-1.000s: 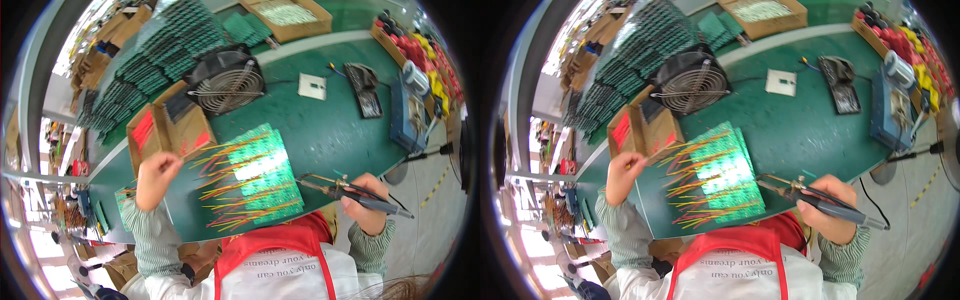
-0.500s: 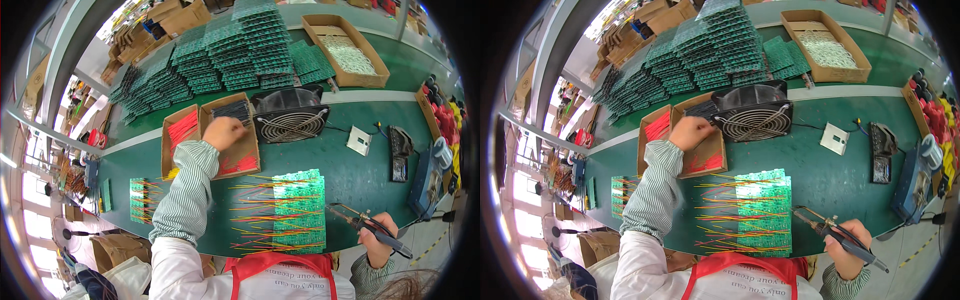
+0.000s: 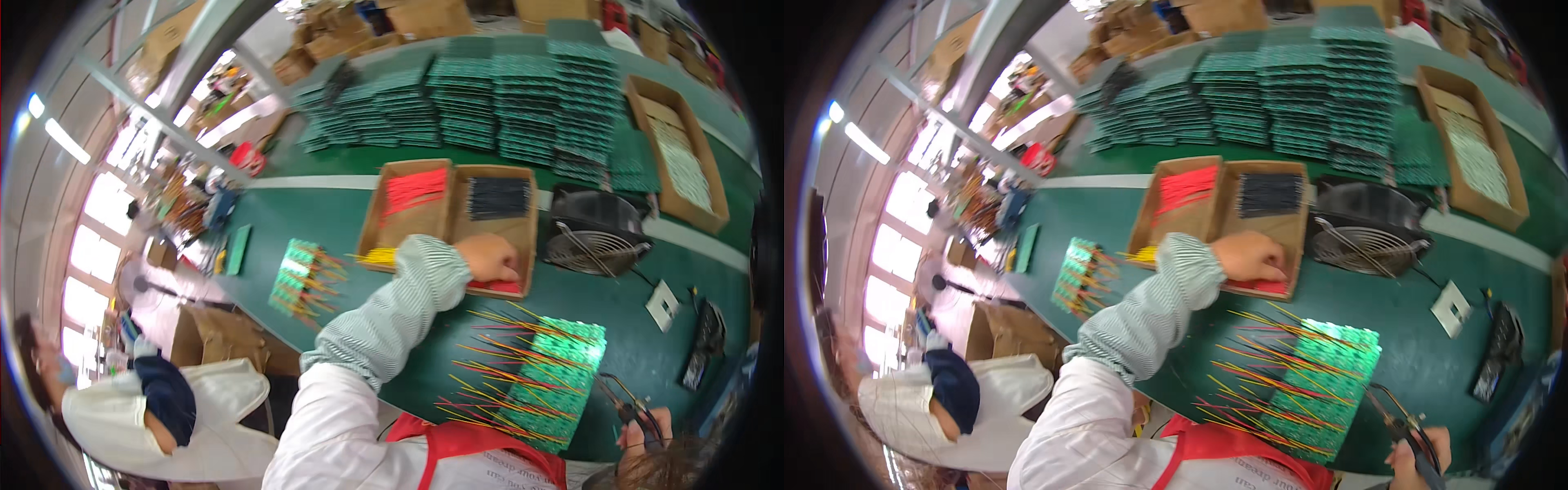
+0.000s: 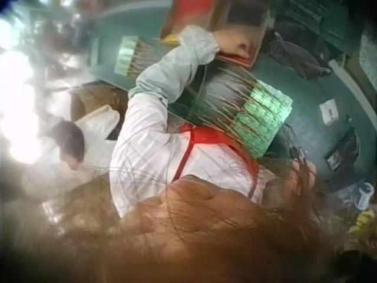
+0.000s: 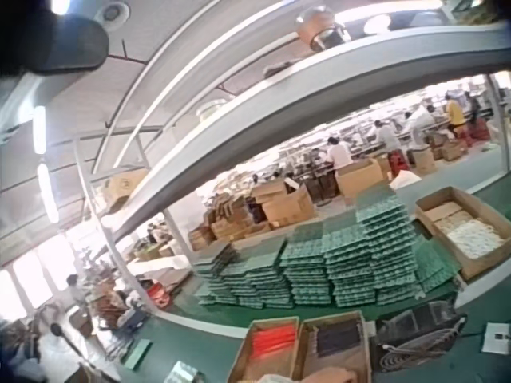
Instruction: The person takes wires from boxes, positions them onto circuit boards, and solders them onto the boards using a soldering iron.
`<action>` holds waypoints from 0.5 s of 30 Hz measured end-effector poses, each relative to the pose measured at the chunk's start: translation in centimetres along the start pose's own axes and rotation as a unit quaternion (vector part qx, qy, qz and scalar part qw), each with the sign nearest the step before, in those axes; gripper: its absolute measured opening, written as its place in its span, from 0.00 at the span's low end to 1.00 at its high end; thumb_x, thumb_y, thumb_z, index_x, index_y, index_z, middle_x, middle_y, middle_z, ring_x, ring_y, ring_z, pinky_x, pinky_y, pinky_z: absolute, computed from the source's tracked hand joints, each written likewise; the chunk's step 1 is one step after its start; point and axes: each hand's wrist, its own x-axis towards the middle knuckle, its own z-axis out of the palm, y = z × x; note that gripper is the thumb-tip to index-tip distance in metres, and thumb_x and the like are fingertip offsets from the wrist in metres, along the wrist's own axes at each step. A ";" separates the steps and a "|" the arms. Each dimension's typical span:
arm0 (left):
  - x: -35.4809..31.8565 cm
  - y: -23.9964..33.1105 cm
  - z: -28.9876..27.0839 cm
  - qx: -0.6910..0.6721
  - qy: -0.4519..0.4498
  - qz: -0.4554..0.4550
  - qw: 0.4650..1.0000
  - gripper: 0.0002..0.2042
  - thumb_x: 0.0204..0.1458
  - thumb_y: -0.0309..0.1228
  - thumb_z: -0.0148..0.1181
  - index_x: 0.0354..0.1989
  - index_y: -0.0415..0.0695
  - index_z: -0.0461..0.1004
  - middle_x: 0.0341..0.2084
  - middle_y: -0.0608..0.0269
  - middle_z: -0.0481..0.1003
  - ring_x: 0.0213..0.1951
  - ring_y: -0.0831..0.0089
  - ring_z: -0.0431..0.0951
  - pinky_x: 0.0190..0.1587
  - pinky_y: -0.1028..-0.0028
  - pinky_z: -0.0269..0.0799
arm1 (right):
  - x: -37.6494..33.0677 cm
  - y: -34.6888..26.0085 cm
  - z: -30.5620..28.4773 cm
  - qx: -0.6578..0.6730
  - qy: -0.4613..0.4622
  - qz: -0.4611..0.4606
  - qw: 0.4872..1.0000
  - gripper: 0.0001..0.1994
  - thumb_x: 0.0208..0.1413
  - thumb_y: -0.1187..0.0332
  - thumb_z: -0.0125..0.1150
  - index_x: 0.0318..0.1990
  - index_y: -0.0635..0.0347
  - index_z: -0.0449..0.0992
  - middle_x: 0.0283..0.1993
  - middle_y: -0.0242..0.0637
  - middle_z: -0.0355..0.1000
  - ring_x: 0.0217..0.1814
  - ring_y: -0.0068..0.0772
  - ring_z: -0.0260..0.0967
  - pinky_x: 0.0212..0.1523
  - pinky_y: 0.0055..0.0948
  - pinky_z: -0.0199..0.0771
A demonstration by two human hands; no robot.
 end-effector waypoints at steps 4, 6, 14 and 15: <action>-0.1 0.9 0.3 0.006 -0.057 -0.029 0.998 0.13 0.44 0.42 0.63 0.30 0.44 0.78 0.26 0.55 0.77 0.33 0.58 0.77 0.36 0.63 0.71 | 0.6 -0.1 0.3 -0.003 -0.028 -0.141 0.990 0.12 0.51 0.65 0.64 0.33 0.66 0.71 0.18 0.40 0.71 0.18 0.28 0.67 0.23 0.25 0.67; -0.1 0.7 0.4 0.005 -0.066 -0.037 0.997 0.13 0.43 0.41 0.65 0.30 0.43 0.78 0.25 0.56 0.77 0.32 0.58 0.77 0.36 0.63 0.70 | 0.4 -0.4 0.5 -0.012 -0.016 -0.119 0.993 0.12 0.51 0.67 0.64 0.33 0.67 0.71 0.19 0.39 0.71 0.19 0.27 0.67 0.24 0.24 0.67; -0.8 1.0 0.9 -0.026 0.059 -0.051 0.997 0.13 0.42 0.38 0.67 0.29 0.42 0.79 0.25 0.54 0.77 0.31 0.57 0.77 0.35 0.64 0.70 | -0.5 -1.0 0.2 0.005 -0.005 -0.089 0.996 0.10 0.50 0.70 0.63 0.33 0.68 0.70 0.19 0.39 0.70 0.20 0.25 0.67 0.24 0.23 0.67; -0.9 1.3 0.8 -0.025 0.061 -0.047 0.997 0.13 0.42 0.38 0.67 0.29 0.42 0.79 0.25 0.54 0.77 0.31 0.57 0.77 0.35 0.64 0.70 | -0.8 -1.1 0.0 0.007 -0.005 -0.088 0.996 0.10 0.50 0.70 0.63 0.34 0.68 0.70 0.19 0.39 0.71 0.20 0.25 0.67 0.24 0.23 0.67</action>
